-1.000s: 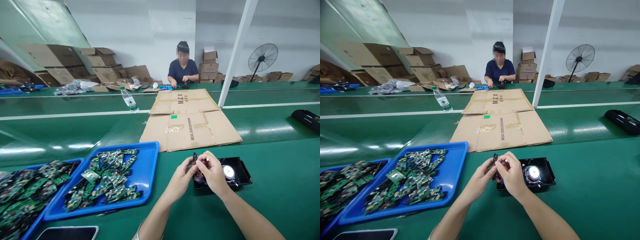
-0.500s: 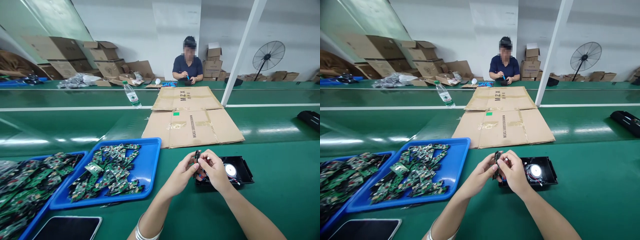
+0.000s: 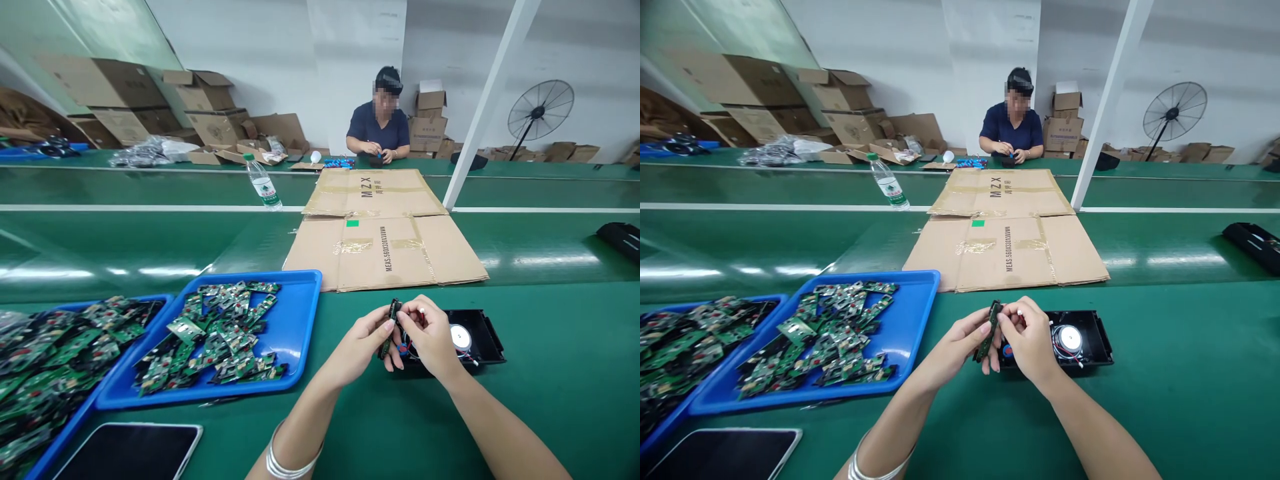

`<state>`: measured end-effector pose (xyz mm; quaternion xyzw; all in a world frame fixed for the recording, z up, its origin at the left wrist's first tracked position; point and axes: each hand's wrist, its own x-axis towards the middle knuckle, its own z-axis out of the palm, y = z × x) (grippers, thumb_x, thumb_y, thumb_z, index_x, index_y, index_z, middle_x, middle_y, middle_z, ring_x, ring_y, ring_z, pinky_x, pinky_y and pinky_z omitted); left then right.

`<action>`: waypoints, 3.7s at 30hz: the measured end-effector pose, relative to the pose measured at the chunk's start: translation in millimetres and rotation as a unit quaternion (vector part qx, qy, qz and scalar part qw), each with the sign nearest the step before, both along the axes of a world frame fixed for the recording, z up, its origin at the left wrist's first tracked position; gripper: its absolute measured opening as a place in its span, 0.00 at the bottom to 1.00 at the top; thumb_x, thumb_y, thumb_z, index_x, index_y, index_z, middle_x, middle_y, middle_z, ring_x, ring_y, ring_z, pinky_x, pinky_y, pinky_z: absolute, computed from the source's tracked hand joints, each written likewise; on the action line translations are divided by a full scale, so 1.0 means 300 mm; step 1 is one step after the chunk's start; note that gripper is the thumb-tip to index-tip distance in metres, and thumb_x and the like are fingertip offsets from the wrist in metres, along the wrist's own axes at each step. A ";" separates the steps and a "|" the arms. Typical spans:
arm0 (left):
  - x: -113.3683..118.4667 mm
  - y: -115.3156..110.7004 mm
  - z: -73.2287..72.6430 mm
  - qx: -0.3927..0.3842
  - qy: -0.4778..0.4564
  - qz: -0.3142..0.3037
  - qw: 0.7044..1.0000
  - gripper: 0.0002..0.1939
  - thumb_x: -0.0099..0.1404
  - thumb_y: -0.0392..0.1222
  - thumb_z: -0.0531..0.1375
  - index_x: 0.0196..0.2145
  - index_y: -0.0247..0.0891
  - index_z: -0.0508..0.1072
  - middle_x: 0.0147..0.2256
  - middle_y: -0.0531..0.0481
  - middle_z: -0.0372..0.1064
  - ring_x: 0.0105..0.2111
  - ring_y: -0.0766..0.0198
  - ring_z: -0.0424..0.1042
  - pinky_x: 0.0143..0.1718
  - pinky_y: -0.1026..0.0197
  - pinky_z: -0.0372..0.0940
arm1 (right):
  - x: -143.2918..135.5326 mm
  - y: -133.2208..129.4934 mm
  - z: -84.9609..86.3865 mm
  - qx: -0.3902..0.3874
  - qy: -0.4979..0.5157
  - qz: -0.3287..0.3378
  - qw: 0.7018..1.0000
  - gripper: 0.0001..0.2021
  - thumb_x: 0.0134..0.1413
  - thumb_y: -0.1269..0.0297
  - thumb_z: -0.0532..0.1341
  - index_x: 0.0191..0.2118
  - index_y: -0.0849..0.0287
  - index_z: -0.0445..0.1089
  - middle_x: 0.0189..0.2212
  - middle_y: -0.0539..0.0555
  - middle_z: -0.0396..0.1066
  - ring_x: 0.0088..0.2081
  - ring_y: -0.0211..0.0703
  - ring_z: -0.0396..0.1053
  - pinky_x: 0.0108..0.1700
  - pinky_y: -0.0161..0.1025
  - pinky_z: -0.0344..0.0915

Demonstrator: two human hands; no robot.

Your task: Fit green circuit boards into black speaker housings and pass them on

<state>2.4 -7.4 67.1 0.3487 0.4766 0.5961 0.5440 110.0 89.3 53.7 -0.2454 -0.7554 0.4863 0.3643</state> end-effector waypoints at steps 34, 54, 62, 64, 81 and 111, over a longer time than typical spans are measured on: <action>-0.075 -0.009 0.011 -0.091 -0.170 0.022 0.981 0.15 0.61 0.46 0.52 0.28 0.31 0.68 0.16 0.54 0.62 0.08 0.76 0.56 0.07 0.73 0.45 | 0.016 0.027 0.013 0.068 -0.050 0.035 0.996 0.08 0.56 0.61 0.54 0.37 0.57 0.67 0.25 0.48 0.59 0.24 0.34 0.58 0.25 0.32 0.59; -0.025 0.001 0.010 -0.136 0.023 0.003 0.990 0.18 0.62 0.50 0.51 0.21 0.35 0.63 0.14 0.57 0.60 0.10 0.71 0.63 0.10 0.71 0.52 | 0.004 0.035 -0.044 0.318 -0.084 0.006 0.944 0.08 0.59 0.66 0.52 0.37 0.61 0.68 0.26 0.53 0.67 0.25 0.37 0.66 0.30 0.34 0.64; -0.022 0.004 0.009 -0.134 0.056 0.013 0.989 0.16 0.61 0.50 0.51 0.22 0.36 0.62 0.17 0.57 0.62 0.09 0.73 0.61 0.10 0.70 0.50 | 0.001 0.024 -0.057 0.439 -0.140 -0.026 0.887 0.10 0.60 0.69 0.50 0.36 0.62 0.68 0.25 0.54 0.67 0.26 0.39 0.66 0.26 0.34 0.60; -0.018 0.005 0.011 -0.136 0.066 0.015 0.988 0.16 0.61 0.50 0.51 0.22 0.36 0.62 0.16 0.57 0.61 0.09 0.73 0.60 0.10 0.70 0.50 | 0.000 0.020 -0.061 0.465 -0.152 -0.037 0.871 0.11 0.60 0.70 0.49 0.35 0.63 0.68 0.24 0.54 0.66 0.25 0.39 0.65 0.25 0.35 0.58; -0.062 -0.003 0.009 -0.079 -0.043 0.074 0.993 0.14 0.57 0.44 0.58 0.39 0.36 0.63 0.22 0.58 0.62 0.16 0.72 0.64 0.17 0.69 0.57 | 0.033 0.088 0.014 0.070 -0.132 0.121 0.981 0.15 0.61 0.63 0.47 0.47 0.57 0.66 0.26 0.50 0.68 0.26 0.37 0.65 0.30 0.34 0.64; -0.038 -0.001 0.007 -0.043 0.175 0.110 0.978 0.13 0.61 0.42 0.55 0.38 0.37 0.77 0.30 0.49 0.74 0.33 0.60 0.68 0.34 0.63 0.62 | 0.006 0.004 -0.031 0.369 -0.080 0.018 0.926 0.12 0.56 0.75 0.51 0.23 0.58 0.62 0.20 0.51 0.66 0.24 0.38 0.63 0.27 0.35 0.57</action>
